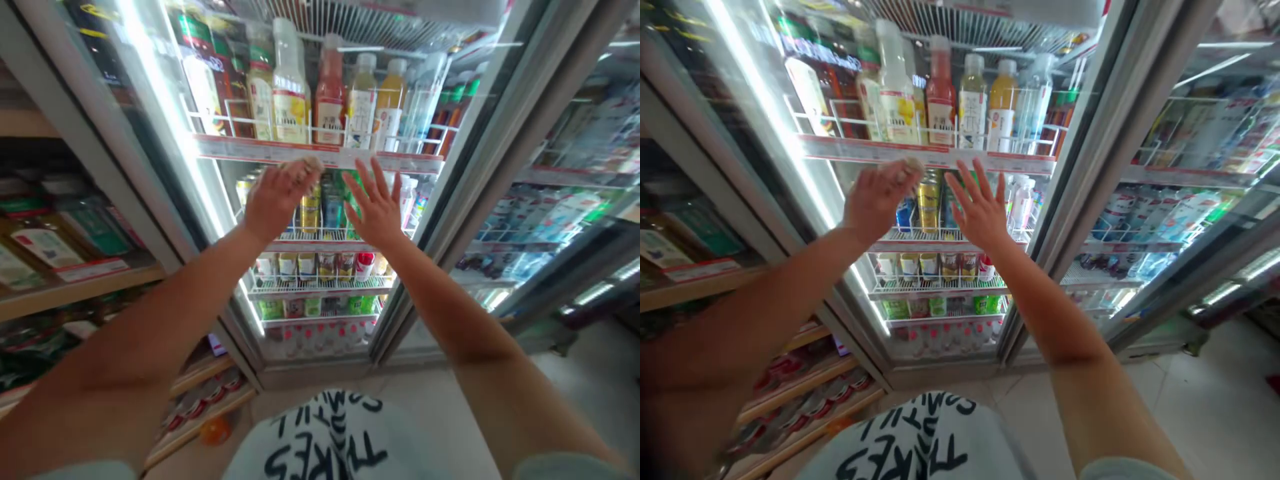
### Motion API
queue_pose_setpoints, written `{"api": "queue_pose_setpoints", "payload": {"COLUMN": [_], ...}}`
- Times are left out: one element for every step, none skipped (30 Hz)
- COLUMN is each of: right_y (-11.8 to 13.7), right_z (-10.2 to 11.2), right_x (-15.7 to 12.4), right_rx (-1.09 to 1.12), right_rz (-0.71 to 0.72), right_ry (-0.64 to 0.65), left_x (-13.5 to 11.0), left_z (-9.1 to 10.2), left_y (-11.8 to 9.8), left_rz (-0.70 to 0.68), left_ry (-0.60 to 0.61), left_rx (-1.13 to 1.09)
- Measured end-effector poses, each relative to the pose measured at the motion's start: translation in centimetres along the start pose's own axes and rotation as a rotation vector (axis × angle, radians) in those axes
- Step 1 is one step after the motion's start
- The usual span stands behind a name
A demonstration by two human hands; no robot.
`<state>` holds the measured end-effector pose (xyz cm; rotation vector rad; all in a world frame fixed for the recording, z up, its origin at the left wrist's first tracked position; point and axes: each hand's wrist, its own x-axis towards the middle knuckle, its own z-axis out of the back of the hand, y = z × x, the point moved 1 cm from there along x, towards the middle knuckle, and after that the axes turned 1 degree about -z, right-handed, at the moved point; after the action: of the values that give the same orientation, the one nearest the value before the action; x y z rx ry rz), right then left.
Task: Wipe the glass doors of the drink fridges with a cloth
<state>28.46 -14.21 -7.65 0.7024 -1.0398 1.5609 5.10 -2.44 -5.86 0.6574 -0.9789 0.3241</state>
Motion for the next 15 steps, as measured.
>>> {"api": "queue_pose_setpoints", "payload": {"right_y": [-0.6, -1.4, -2.5, -3.9, -5.5, -7.2, -8.9, -10.6, -12.0, -13.1, -14.0, -14.7, -15.1, -15.4, -15.6], "right_z": [0.4, 0.9, 1.3, 1.6, 1.7, 1.7, 1.5, 1.1, 0.7, 0.3, -0.1, -0.4, -0.6, -0.7, -0.6], "right_x": [-0.7, -1.7, -2.8, -4.0, -5.4, -6.7, -7.9, -9.1, -10.1, -11.0, -11.7, -12.3, -12.7, -13.0, -13.1], "right_rx": [-0.007, -0.014, -0.045, -0.097, -0.148, -0.181, -0.206, -0.226, -0.209, -0.156, -0.119, -0.11, -0.095, -0.092, -0.1], "right_rz": [-0.042, -0.096, -0.171, -0.252, -0.32, -0.371, -0.448, -0.54, -0.583, -0.562, -0.559, -0.58, -0.591, -0.62, -0.669], "right_ry": [-0.038, -0.089, -0.16, -0.23, -0.297, -0.349, -0.371, -0.407, -0.41, -0.376, -0.314, -0.254, -0.218, -0.219, -0.246], "left_x": [-1.1, -2.3, -3.6, -4.9, -6.1, -7.3, -8.5, -9.6, -10.6, -11.7, -12.6, -13.6, -14.5, -15.4, -16.4], "left_z": [-0.5, -1.0, -1.4, -1.7, -1.9, -2.1, -2.2, -2.4, -2.5, -2.6, -2.7, -2.7, -2.6, -2.3, -1.9], "left_y": [-1.1, -2.2, -3.3, -4.3, -5.1, -5.8, -6.4, -7.0, -7.5, -8.0, -8.6, -9.2, -9.8, -10.5, -11.1], "left_rz": [-0.061, -0.125, -0.134, -0.116, -0.057, 0.036, 0.081, 0.11, 0.147, 0.18, 0.202, 0.222, 0.234, 0.245, 0.253], "left_ry": [0.044, 0.127, 0.185, 0.226, 0.254, 0.279, 0.297, 0.316, 0.331, 0.344, 0.36, 0.378, 0.397, 0.419, 0.442], "left_rx": [-0.014, -0.041, -0.057, -0.069, -0.082, -0.102, -0.1, -0.098, -0.093, -0.094, -0.102, -0.115, -0.134, -0.154, -0.178]}}
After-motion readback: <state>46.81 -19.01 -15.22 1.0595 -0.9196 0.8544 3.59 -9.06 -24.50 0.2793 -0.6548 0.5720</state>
